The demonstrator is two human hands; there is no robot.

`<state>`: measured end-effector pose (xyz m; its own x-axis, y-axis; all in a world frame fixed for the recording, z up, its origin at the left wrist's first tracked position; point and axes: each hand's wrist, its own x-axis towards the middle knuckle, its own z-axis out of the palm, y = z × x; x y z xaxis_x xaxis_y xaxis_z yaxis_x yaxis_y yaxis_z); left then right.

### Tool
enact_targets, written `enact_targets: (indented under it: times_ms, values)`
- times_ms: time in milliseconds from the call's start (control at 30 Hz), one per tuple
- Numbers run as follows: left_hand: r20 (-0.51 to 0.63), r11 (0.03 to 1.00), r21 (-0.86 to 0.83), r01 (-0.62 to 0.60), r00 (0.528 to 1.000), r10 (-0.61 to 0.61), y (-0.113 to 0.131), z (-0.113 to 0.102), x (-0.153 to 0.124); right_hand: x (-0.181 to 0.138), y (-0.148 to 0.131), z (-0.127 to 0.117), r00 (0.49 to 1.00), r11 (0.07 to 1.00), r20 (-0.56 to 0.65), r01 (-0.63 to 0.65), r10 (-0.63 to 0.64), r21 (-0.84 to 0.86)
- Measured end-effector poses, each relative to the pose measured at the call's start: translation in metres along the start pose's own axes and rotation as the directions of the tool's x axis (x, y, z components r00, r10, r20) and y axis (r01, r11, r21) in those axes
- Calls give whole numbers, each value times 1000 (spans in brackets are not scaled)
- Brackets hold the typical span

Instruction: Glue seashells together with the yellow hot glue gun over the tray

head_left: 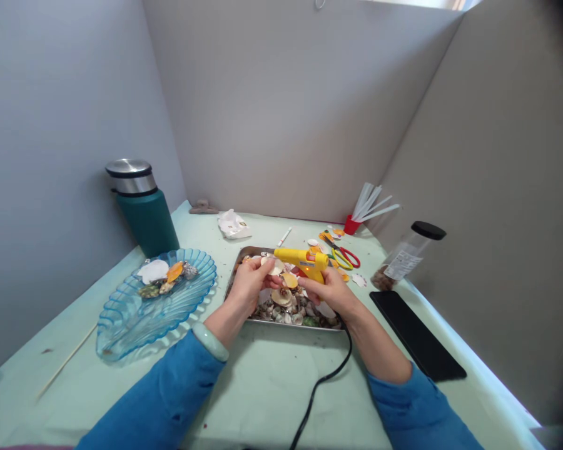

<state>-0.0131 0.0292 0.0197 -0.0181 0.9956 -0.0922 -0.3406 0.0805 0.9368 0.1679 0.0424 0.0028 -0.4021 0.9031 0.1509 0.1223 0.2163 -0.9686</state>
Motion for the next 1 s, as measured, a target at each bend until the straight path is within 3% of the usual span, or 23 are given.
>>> enact_targets:
  times_ms: [1000]
  values:
    - [-100, 993, -114, -44, 994, 33, -3, -5, 7, 1, 1, 2, 999, 997, -13, -32, 31, -66]
